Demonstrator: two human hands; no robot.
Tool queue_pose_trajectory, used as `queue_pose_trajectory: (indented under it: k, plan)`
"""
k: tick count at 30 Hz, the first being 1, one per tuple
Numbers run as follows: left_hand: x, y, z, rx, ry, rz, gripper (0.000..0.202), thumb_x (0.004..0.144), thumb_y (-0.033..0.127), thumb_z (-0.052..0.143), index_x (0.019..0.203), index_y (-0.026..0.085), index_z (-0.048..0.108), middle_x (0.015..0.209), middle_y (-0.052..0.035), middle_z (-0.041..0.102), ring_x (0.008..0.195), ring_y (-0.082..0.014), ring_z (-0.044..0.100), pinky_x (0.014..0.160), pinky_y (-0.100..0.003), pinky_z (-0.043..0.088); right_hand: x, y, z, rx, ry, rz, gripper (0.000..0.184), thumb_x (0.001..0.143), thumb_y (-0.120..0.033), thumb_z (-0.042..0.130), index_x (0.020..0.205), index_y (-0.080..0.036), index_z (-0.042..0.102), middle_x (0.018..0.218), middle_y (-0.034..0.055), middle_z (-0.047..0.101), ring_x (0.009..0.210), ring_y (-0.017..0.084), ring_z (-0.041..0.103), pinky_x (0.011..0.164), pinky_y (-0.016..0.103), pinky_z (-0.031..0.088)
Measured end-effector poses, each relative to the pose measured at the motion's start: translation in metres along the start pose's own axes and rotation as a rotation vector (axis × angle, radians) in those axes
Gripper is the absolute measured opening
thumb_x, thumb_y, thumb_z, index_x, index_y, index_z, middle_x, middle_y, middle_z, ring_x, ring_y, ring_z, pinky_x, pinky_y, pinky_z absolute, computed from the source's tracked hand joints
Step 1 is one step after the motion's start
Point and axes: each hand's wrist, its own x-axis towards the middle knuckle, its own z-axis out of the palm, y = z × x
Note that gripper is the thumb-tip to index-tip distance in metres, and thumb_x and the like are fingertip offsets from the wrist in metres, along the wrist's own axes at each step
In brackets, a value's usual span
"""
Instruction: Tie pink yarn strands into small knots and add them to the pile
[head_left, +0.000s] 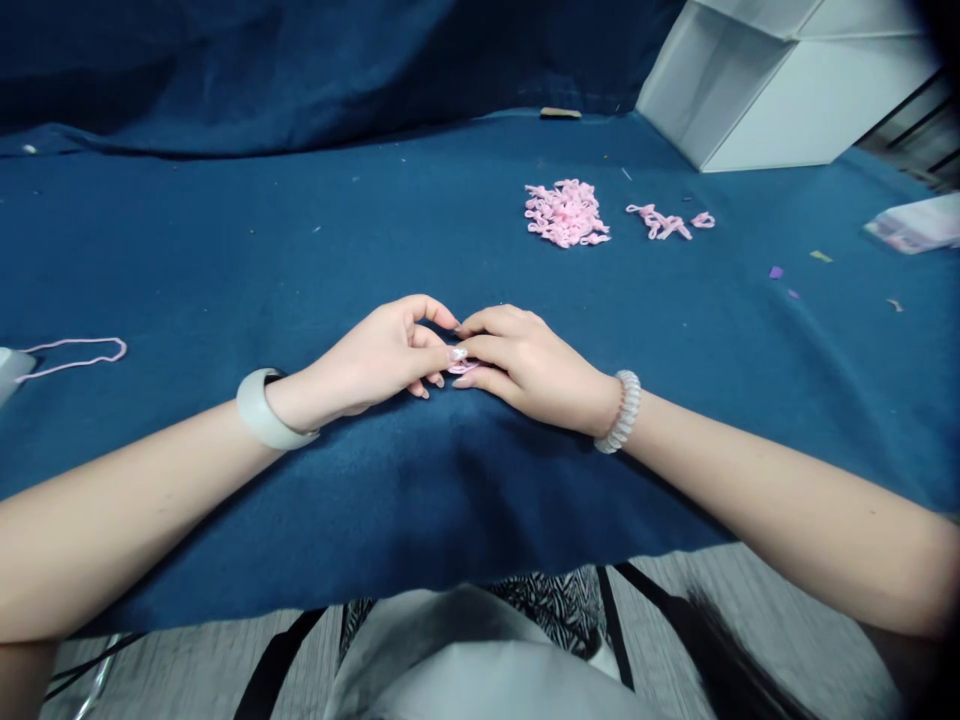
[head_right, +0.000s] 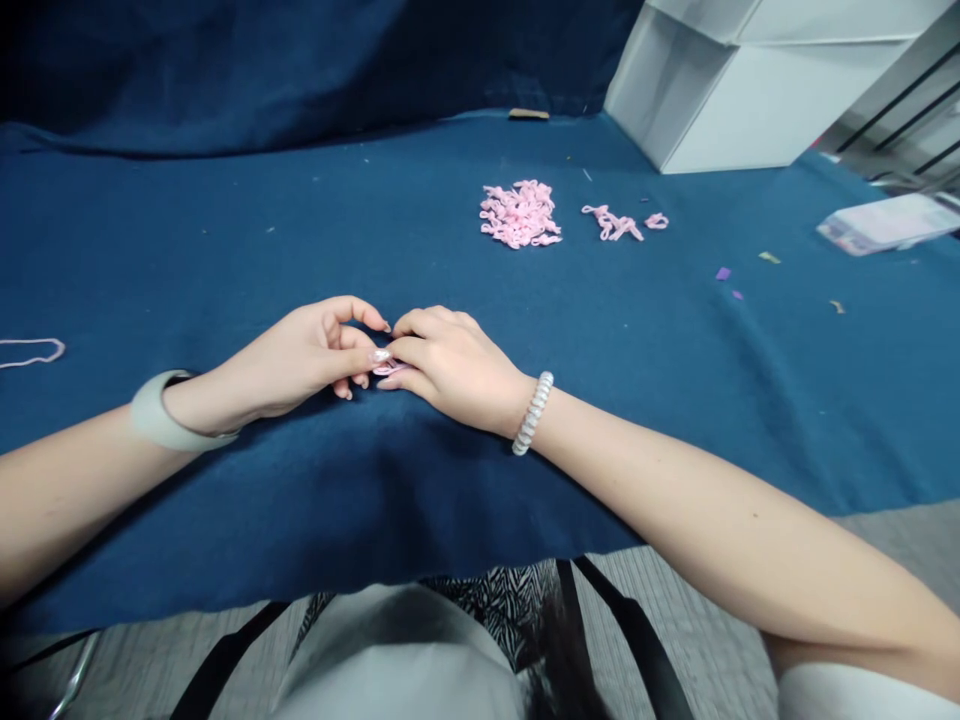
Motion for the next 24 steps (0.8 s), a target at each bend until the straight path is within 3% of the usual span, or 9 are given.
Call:
queue_pose_trajectory:
  k: [8,11,17,20,24]
  plan:
    - [0.001,0.0,0.002,-0.033,-0.018,0.011,0.027,0.078,0.02,0.066,0.096,0.016,0.046,0.063,0.0016,0.061,0.048,-0.0052,0.052,0.046,-0.014,0.046,0.001,-0.002,-0.009,0.188,0.038,-0.026,0.028,0.093,-0.029,0.051,0.081,-0.012,0.07,0.094,0.0093,0.063,0.089,0.017,0.056,0.086,0.032,0.04]
    - [0.0,0.0,0.003,-0.059,-0.044,0.022,0.024,0.079,0.018,0.064,0.096,0.015,0.046,0.066,0.0011,0.062,0.055,-0.0061,0.055,0.048,-0.014,0.047,0.0,-0.006,-0.02,0.284,-0.029,-0.016,0.034,0.094,-0.028,0.048,0.069,-0.011,0.064,0.076,0.0054,0.059,0.073,0.012,0.053,0.075,0.027,0.04]
    - [-0.001,0.002,0.003,-0.067,-0.036,0.012,0.02,0.079,0.014,0.062,0.092,0.015,0.046,0.064,0.0021,0.06,0.059,-0.0073,0.058,0.049,-0.014,0.048,-0.003,-0.01,-0.04,0.451,-0.242,0.316,0.038,0.09,-0.036,0.05,0.063,-0.013,0.065,0.063,-0.0003,0.057,0.055,0.007,0.046,0.057,0.024,0.034]
    - [-0.001,0.003,0.003,-0.086,-0.022,0.006,0.02,0.079,0.013,0.063,0.091,0.015,0.046,0.065,0.0017,0.06,0.06,-0.0075,0.059,0.049,-0.014,0.048,-0.002,-0.009,-0.047,0.536,-0.249,0.462,0.036,0.087,-0.036,0.054,0.061,-0.014,0.065,0.055,-0.0019,0.053,0.048,0.006,0.038,0.048,0.023,0.028]
    - [0.0,0.002,0.002,-0.123,-0.005,-0.002,0.023,0.078,0.015,0.065,0.092,0.015,0.047,0.066,0.0015,0.061,0.058,-0.0073,0.058,0.049,-0.015,0.049,-0.002,-0.005,-0.052,0.744,-0.218,0.588,0.031,0.08,-0.031,0.063,0.055,-0.013,0.064,0.054,0.0004,0.055,0.051,0.006,0.044,0.049,0.02,0.032]
